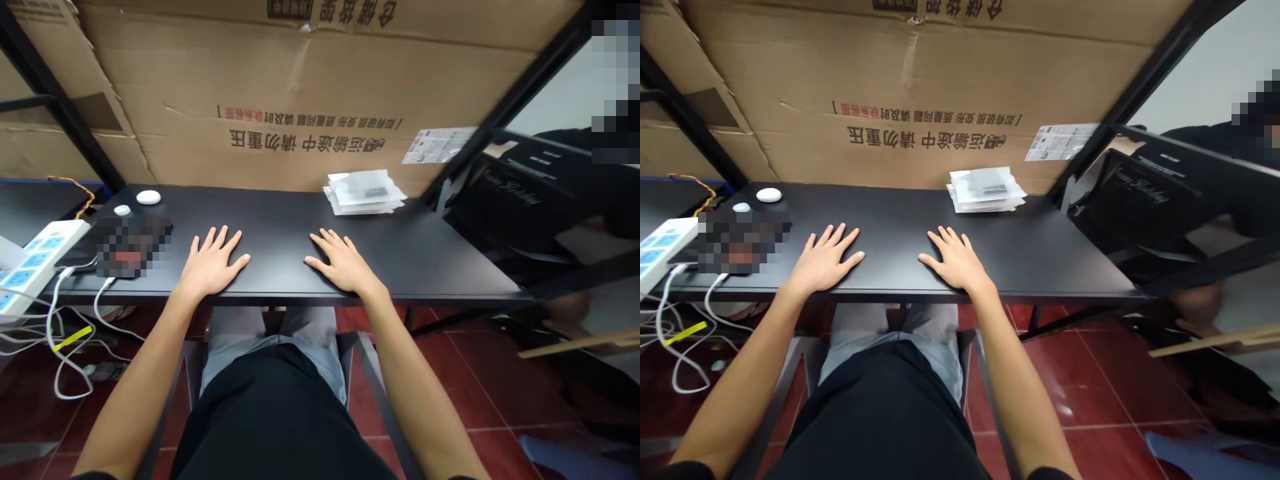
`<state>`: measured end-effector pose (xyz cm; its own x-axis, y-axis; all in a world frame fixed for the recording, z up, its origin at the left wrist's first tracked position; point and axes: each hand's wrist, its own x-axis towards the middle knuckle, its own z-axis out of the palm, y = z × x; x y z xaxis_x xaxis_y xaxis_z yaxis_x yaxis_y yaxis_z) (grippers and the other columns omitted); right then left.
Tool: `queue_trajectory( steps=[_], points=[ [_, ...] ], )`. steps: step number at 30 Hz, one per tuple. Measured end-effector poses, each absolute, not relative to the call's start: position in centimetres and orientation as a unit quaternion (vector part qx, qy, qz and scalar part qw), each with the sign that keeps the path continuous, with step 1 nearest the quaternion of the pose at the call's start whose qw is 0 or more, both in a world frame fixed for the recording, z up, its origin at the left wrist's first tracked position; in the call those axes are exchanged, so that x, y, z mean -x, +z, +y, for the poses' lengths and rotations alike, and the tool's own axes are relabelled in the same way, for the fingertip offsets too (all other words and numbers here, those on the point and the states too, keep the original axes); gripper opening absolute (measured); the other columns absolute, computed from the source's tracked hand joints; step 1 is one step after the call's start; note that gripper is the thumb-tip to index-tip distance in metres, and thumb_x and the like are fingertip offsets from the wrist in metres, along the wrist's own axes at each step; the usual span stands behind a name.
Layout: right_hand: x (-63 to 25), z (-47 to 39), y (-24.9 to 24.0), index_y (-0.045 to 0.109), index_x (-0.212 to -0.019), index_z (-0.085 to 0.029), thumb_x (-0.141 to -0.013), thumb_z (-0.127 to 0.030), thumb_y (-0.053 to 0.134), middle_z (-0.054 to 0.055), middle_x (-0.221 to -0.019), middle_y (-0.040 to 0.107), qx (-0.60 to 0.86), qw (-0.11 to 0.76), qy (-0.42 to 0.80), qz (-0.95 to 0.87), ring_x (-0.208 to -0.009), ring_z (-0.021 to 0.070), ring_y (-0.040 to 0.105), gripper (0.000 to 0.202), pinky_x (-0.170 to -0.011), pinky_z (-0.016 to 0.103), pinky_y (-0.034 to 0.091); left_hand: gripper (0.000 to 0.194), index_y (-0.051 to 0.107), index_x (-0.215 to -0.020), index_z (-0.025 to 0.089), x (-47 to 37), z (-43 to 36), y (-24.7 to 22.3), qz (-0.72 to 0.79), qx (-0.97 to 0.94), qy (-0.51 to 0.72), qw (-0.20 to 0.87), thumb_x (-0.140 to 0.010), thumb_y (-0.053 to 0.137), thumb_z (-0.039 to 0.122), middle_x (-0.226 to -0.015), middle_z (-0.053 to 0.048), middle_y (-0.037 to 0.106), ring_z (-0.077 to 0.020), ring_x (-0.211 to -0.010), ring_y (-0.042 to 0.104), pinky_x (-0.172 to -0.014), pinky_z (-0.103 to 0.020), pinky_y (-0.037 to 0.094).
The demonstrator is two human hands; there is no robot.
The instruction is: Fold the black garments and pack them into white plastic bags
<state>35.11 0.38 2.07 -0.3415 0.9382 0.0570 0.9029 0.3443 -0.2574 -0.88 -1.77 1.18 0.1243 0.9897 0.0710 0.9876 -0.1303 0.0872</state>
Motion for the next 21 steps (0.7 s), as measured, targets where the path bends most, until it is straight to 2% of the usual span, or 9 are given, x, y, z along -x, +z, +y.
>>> queue_trajectory(
  steps=[10, 21],
  points=[
    [-35.09, 0.37, 2.11, 0.041, -0.186, -0.023, -0.115, -0.079, 0.043, 0.015, -0.195, 0.031, 0.567, 0.093, 0.088, -0.814, -0.184, 0.0379, 0.023, 0.090, -0.149, 0.065, 0.018, 0.085, 0.031, -0.190, 0.033, 0.87, -1.83, 1.23, 0.659, -0.749, 0.057, 0.017, -0.118, 0.029, 0.077, -0.198, -0.007, 0.019, -0.0387, -0.185, 0.016, -0.147, -0.070, 0.016],
    [-35.22, 0.42, 1.91, 0.042, -0.185, -0.026, -0.115, -0.081, 0.041, 0.014, -0.195, 0.031, 0.562, 0.101, 0.087, -0.816, -0.183, 0.0379, 0.024, 0.089, -0.148, 0.067, 0.019, 0.085, 0.032, -0.190, 0.034, 0.88, -1.85, 1.34, 0.661, -0.748, 0.059, 0.021, -0.117, 0.030, 0.077, -0.197, -0.007, 0.022, -0.0392, -0.184, 0.018, -0.147, -0.070, 0.017]
  ],
)
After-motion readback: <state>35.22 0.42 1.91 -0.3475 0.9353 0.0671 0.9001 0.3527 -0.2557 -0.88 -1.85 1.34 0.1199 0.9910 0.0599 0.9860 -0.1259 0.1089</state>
